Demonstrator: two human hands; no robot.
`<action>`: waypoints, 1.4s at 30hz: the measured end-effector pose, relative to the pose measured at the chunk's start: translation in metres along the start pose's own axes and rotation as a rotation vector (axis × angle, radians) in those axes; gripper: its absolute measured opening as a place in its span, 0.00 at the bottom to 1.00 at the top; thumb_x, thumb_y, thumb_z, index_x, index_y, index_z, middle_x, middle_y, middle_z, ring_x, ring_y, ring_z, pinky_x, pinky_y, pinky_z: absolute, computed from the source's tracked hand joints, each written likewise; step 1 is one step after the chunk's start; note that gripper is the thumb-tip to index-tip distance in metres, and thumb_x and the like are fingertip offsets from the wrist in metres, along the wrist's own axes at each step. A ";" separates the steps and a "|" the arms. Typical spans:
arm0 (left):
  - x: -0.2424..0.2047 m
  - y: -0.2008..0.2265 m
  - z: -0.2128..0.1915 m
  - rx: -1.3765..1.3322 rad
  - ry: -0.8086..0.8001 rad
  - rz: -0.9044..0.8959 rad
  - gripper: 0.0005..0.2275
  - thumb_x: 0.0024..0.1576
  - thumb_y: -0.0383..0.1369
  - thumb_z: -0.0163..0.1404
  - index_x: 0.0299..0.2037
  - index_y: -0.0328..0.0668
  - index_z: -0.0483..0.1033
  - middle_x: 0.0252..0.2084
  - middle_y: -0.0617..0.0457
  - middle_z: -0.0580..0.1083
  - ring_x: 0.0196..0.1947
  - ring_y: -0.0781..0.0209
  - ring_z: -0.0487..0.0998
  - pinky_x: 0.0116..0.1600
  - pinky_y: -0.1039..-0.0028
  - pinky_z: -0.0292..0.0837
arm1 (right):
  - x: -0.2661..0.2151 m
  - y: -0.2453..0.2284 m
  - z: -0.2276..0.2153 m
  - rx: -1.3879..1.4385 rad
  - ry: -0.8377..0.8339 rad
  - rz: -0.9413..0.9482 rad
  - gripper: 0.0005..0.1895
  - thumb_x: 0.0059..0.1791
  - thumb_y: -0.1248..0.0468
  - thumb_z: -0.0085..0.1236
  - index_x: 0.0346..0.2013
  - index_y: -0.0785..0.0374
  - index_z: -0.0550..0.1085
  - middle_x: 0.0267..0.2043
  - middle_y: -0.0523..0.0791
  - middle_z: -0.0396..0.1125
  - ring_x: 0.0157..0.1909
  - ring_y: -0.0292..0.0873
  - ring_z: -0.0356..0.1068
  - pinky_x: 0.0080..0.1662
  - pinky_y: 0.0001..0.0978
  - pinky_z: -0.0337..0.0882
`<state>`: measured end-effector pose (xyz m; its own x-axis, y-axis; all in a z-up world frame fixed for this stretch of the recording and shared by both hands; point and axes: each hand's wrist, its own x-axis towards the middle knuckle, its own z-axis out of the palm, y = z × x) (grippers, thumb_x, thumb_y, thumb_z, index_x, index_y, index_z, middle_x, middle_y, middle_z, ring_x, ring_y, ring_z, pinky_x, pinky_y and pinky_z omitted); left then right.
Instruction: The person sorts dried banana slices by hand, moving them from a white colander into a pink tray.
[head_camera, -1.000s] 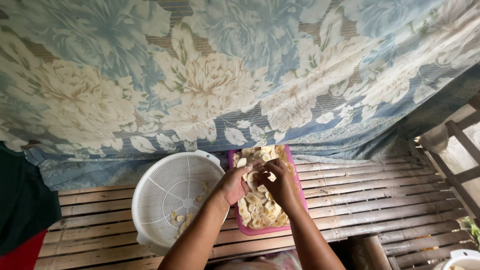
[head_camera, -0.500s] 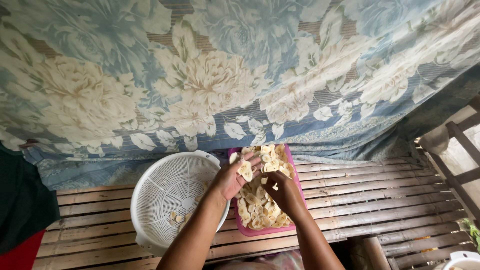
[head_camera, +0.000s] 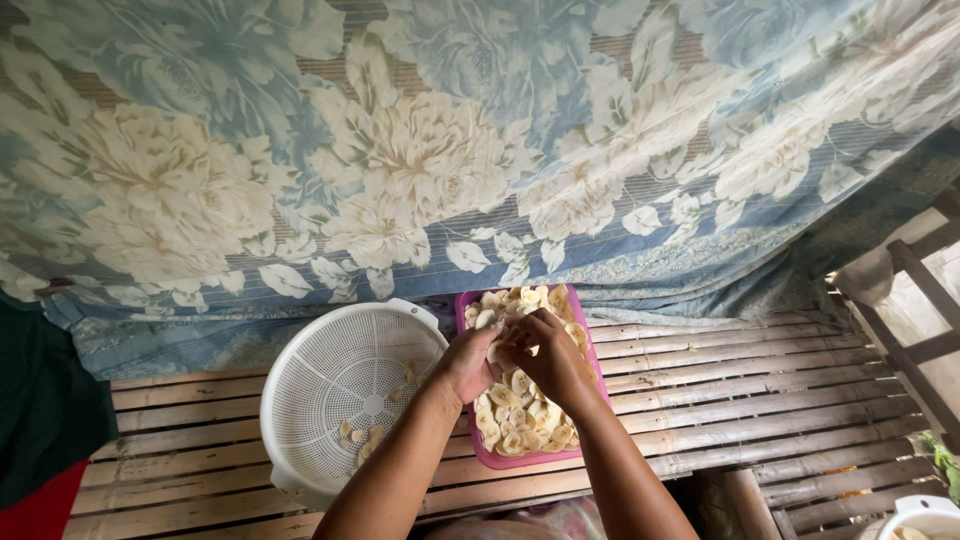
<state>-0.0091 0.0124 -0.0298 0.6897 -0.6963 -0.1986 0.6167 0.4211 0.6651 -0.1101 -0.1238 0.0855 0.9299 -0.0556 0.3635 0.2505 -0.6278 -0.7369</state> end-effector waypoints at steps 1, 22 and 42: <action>-0.003 0.001 0.008 0.001 0.003 -0.005 0.17 0.64 0.36 0.41 0.58 0.38 0.73 0.47 0.52 0.78 0.44 0.63 0.79 0.47 0.72 0.80 | -0.002 0.001 0.000 0.059 -0.023 0.030 0.15 0.43 0.66 0.69 0.42 0.65 0.77 0.39 0.48 0.72 0.38 0.44 0.76 0.39 0.33 0.76; -0.026 0.015 0.047 0.038 -0.211 0.433 0.27 0.65 0.38 0.38 0.71 0.25 0.54 0.73 0.31 0.60 0.74 0.46 0.59 0.75 0.60 0.53 | -0.027 0.070 0.044 0.606 0.131 0.254 0.11 0.49 0.68 0.64 0.42 0.69 0.72 0.38 0.46 0.74 0.41 0.36 0.74 0.44 0.26 0.75; -0.024 0.001 0.020 0.002 -0.232 0.060 0.30 0.65 0.46 0.45 0.72 0.30 0.61 0.61 0.45 0.72 0.56 0.59 0.75 0.62 0.67 0.71 | -0.030 0.038 0.010 0.036 0.102 -0.010 0.09 0.45 0.68 0.68 0.40 0.61 0.80 0.39 0.42 0.73 0.36 0.37 0.72 0.38 0.27 0.73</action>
<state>-0.0329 0.0181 -0.0098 0.6194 -0.7850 0.0123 0.5763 0.4652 0.6719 -0.1254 -0.1383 0.0406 0.8954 -0.1292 0.4262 0.2713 -0.6007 -0.7520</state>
